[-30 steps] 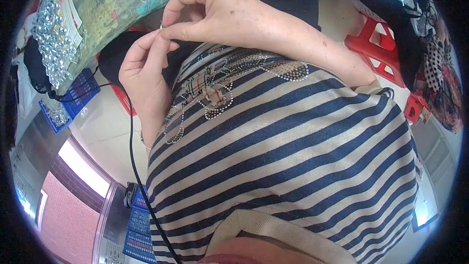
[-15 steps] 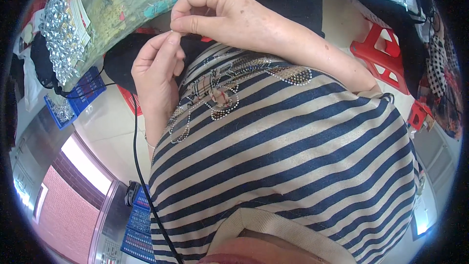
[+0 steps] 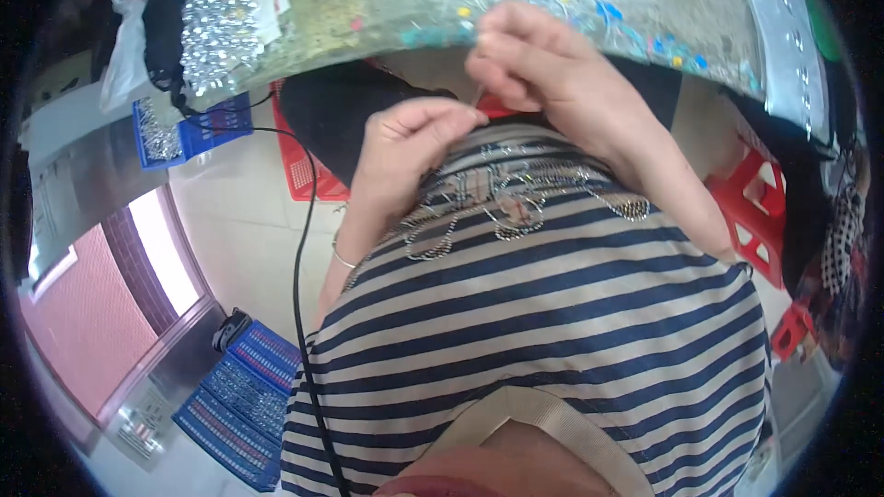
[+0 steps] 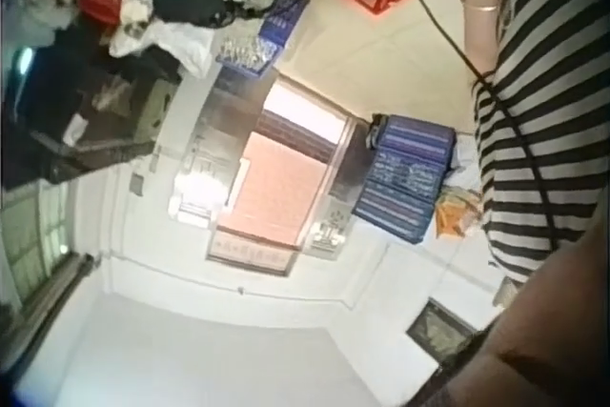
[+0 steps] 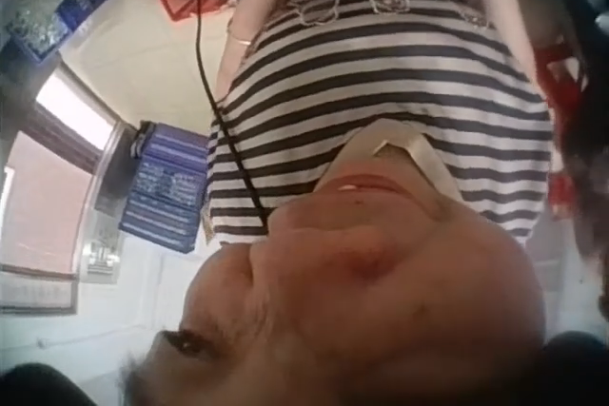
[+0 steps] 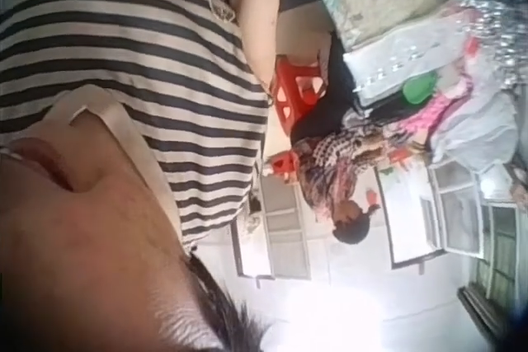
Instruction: Assembling decorative items by threading small tags and green components onto silver tinsel strings.
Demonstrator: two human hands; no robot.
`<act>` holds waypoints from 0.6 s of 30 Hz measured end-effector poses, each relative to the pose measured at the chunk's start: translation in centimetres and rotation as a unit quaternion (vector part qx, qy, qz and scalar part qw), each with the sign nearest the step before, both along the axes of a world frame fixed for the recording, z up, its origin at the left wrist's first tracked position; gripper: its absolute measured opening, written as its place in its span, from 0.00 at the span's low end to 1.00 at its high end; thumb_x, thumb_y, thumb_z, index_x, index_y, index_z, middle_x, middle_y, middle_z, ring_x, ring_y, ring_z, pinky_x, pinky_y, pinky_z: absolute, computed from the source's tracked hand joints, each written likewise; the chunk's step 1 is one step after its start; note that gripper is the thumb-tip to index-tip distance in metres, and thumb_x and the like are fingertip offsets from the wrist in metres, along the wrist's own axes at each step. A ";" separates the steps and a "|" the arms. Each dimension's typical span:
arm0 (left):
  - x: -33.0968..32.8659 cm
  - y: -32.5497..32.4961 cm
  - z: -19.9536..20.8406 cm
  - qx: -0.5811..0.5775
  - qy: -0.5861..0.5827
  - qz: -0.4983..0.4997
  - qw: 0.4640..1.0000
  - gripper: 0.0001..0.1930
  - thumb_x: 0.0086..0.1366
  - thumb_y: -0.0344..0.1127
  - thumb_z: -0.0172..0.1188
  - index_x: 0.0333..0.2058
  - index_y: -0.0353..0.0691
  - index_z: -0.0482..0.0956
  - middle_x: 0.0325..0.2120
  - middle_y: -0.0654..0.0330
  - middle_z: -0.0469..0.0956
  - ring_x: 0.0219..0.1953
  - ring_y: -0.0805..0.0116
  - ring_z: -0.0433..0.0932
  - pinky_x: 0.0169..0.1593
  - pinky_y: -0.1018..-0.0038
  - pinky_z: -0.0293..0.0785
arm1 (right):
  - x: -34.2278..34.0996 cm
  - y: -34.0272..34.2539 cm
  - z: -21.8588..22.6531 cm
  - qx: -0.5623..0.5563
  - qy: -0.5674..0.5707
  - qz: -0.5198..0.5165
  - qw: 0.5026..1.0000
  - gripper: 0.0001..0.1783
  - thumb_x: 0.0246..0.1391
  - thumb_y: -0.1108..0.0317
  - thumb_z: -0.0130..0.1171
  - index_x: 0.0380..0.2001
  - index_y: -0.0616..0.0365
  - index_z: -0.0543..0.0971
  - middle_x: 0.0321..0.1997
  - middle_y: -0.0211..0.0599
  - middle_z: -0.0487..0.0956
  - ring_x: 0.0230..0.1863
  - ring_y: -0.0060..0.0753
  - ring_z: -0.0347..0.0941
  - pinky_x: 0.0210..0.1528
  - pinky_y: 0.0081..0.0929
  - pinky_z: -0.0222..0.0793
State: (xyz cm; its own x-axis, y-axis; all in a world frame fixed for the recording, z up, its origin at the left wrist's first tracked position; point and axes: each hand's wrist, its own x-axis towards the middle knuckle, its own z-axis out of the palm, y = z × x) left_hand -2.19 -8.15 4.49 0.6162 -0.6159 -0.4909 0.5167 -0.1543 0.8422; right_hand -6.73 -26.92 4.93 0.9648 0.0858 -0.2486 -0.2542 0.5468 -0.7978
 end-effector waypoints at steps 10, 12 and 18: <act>-0.6 3.8 -0.9 0.013 -0.027 -0.006 1.000 0.09 0.58 0.26 0.60 0.38 0.32 0.81 0.28 0.61 0.80 0.33 0.78 0.76 0.40 0.82 0.72 | 1.3 -3.1 2.4 -0.015 -0.047 -0.084 0.995 0.07 0.61 0.65 0.48 0.31 0.52 0.64 0.23 0.20 0.60 0.21 0.11 0.50 0.21 0.10 0.49; -0.6 4.2 -0.8 0.012 -0.066 -0.050 0.996 0.15 0.59 0.27 0.59 0.46 0.36 0.77 0.37 0.60 0.80 0.39 0.78 0.76 0.45 0.82 0.71 | 1.7 -3.0 3.1 -0.018 -0.052 -0.092 0.994 0.07 0.61 0.65 0.48 0.31 0.52 0.64 0.23 0.20 0.60 0.21 0.11 0.51 0.22 0.10 0.49; -1.3 7.2 -2.5 0.113 -0.154 -0.012 0.982 0.16 0.58 0.31 0.61 0.46 0.38 0.77 0.36 0.62 0.79 0.39 0.78 0.75 0.44 0.82 0.70 | 3.0 -3.7 4.3 -0.030 -0.092 -0.077 0.992 0.06 0.62 0.64 0.48 0.34 0.52 0.66 0.23 0.21 0.61 0.22 0.11 0.52 0.23 0.12 0.52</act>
State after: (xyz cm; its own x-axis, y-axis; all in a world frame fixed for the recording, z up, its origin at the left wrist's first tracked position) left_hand -3.50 -0.91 2.00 0.7434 -0.5297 -0.4084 0.2360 -0.3636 0.9012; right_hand -3.68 -30.65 9.20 0.9948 -0.0766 -0.0664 -0.0173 0.5175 -0.8555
